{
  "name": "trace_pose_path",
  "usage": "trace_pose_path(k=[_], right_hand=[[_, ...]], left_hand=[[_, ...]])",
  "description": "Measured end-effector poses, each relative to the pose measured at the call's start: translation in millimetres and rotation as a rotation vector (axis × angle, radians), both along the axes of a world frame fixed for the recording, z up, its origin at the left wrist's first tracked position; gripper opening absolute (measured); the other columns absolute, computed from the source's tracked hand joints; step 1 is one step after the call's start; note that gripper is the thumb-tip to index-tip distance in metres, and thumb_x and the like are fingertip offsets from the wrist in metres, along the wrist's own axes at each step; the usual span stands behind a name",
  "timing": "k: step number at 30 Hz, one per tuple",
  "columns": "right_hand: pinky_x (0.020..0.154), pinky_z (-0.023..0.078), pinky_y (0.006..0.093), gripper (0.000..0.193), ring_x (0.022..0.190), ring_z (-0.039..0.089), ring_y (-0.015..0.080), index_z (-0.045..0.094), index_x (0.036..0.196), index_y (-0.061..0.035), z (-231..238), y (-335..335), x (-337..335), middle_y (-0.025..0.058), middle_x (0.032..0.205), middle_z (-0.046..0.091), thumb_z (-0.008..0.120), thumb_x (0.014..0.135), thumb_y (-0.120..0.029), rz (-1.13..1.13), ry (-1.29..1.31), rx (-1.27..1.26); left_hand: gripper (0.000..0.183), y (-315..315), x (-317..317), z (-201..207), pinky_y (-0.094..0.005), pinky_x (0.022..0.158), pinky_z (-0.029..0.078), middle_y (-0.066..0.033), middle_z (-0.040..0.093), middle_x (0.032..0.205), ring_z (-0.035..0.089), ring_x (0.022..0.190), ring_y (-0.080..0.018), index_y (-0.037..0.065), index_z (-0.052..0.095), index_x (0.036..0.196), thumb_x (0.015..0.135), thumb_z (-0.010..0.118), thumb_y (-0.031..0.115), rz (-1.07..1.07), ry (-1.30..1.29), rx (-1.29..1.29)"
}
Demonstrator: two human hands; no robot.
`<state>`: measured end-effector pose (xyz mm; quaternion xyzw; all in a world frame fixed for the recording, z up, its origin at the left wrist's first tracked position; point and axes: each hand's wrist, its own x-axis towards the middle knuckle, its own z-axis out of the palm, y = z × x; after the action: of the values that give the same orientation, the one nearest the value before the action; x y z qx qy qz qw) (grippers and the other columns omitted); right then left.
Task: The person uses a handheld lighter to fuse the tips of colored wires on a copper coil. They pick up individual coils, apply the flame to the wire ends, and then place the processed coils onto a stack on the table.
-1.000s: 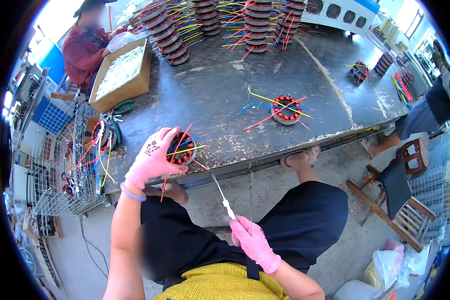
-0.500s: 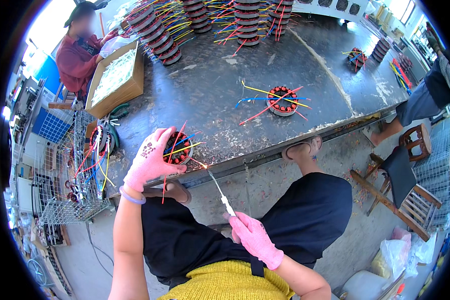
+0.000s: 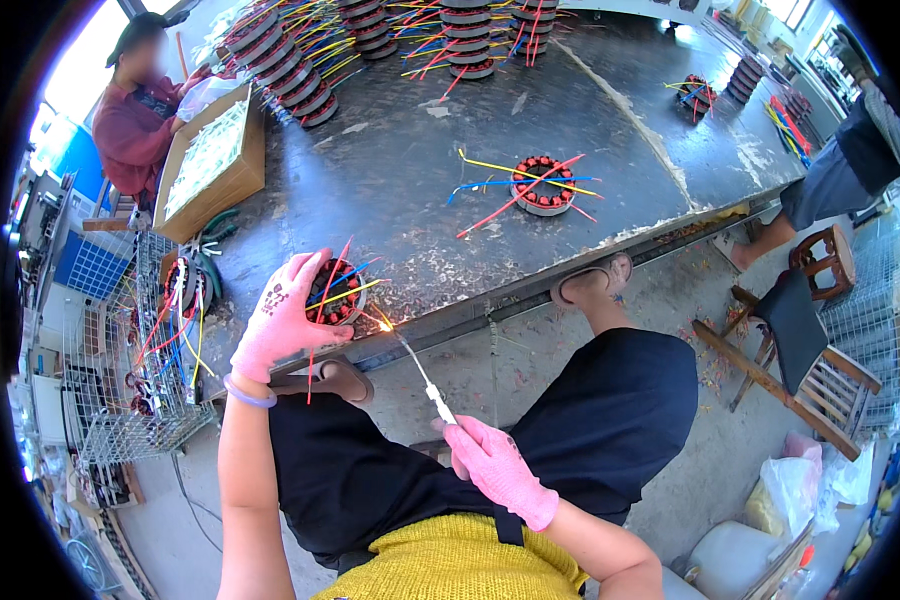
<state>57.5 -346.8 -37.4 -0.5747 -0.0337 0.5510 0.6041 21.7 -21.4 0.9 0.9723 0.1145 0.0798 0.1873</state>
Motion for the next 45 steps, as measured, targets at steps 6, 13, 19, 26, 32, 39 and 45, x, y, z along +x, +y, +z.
trace_pose_path(k=[6, 13, 19, 26, 32, 39, 45], right_hand=[[0.055, 0.035, 0.0229, 0.036, 0.059, 0.042, 0.0051, 0.061, 0.124, -0.0007, -1.9, 0.2, 1.4, -0.0035, 0.065, 0.047, 0.048, 0.104, -0.027, 0.044, -0.1, 0.029], [0.053, 0.035, 0.0237, 0.037, 0.058, 0.041, 0.005, 0.061, 0.124, -0.0007, -1.8, -0.5, 0.4, -0.0036, 0.064, 0.048, 0.047, 0.104, -0.028, 0.048, -0.082, 0.02], [0.053, 0.034, 0.0233, 0.037, 0.057, 0.04, 0.0046, 0.061, 0.124, -0.001, 1.5, 0.8, 1.0, -0.0038, 0.064, 0.047, 0.047, 0.104, -0.029, 0.066, -0.099, -0.009], [0.053, 0.035, 0.0236, 0.038, 0.057, 0.042, 0.005, 0.06, 0.126, -0.0004, -2.8, -1.5, -1.7, -0.0035, 0.064, 0.047, 0.047, 0.104, -0.029, 0.044, -0.084, 0.024], [0.054, 0.036, 0.0237, 0.039, 0.057, 0.041, 0.005, 0.06, 0.126, 0.0002, -0.2, -0.8, 0.2, -0.0027, 0.063, 0.049, 0.045, 0.105, -0.029, 0.085, -0.15, 0.018], [0.053, 0.036, 0.0242, 0.039, 0.056, 0.042, 0.0055, 0.061, 0.123, -0.0005, -2.9, -1.7, -0.9, -0.0018, 0.062, 0.049, 0.046, 0.104, -0.03, 0.067, -0.13, 0.019], [0.053, 0.036, 0.0244, 0.038, 0.056, 0.042, 0.0055, 0.062, 0.121, -0.0007, -2.5, -0.4, -0.7, -0.0014, 0.062, 0.048, 0.046, 0.104, -0.03, 0.057, -0.124, 0.03]], left_hand=[[0.097, 1.2, 1.8, -0.1, -0.0424, 0.103, 0.042, -0.0156, 0.054, 0.127, 0.053, 0.118, -0.0356, 0.0, 0.048, 0.136, 0.056, 0.09, 0.036, -0.015, 0.005, -0.01], [0.097, 1.3, -0.3, -0.3, -0.043, 0.103, 0.042, -0.016, 0.054, 0.129, 0.053, 0.119, -0.0361, -0.001, 0.048, 0.136, 0.056, 0.09, 0.036, -0.012, 0.009, 0.005], [0.096, 1.9, -0.1, -1.2, -0.043, 0.104, 0.041, -0.0167, 0.055, 0.127, 0.053, 0.119, -0.0365, -0.001, 0.048, 0.135, 0.056, 0.089, 0.036, -0.022, -0.003, 0.005], [0.096, 2.9, 0.4, 0.6, -0.0429, 0.105, 0.04, -0.0176, 0.056, 0.127, 0.052, 0.121, -0.0369, -0.002, 0.049, 0.136, 0.056, 0.089, 0.033, -0.035, 0.001, 0.012], [0.097, 0.0, 1.3, 3.1, -0.0431, 0.107, 0.039, -0.0173, 0.056, 0.128, 0.051, 0.123, -0.0367, -0.002, 0.048, 0.137, 0.056, 0.089, 0.033, -0.022, 0.013, 0.008], [0.096, 0.6, 2.6, 1.2, -0.0446, 0.104, 0.041, -0.0168, 0.056, 0.126, 0.052, 0.119, -0.0374, -0.002, 0.049, 0.135, 0.057, 0.089, 0.039, -0.017, 0.011, -0.001], [0.098, -1.0, 3.7, 1.6, -0.0425, 0.104, 0.042, -0.0185, 0.056, 0.126, 0.054, 0.12, -0.037, -0.004, 0.048, 0.137, 0.055, 0.09, 0.029, -0.018, 0.011, 0.001]])
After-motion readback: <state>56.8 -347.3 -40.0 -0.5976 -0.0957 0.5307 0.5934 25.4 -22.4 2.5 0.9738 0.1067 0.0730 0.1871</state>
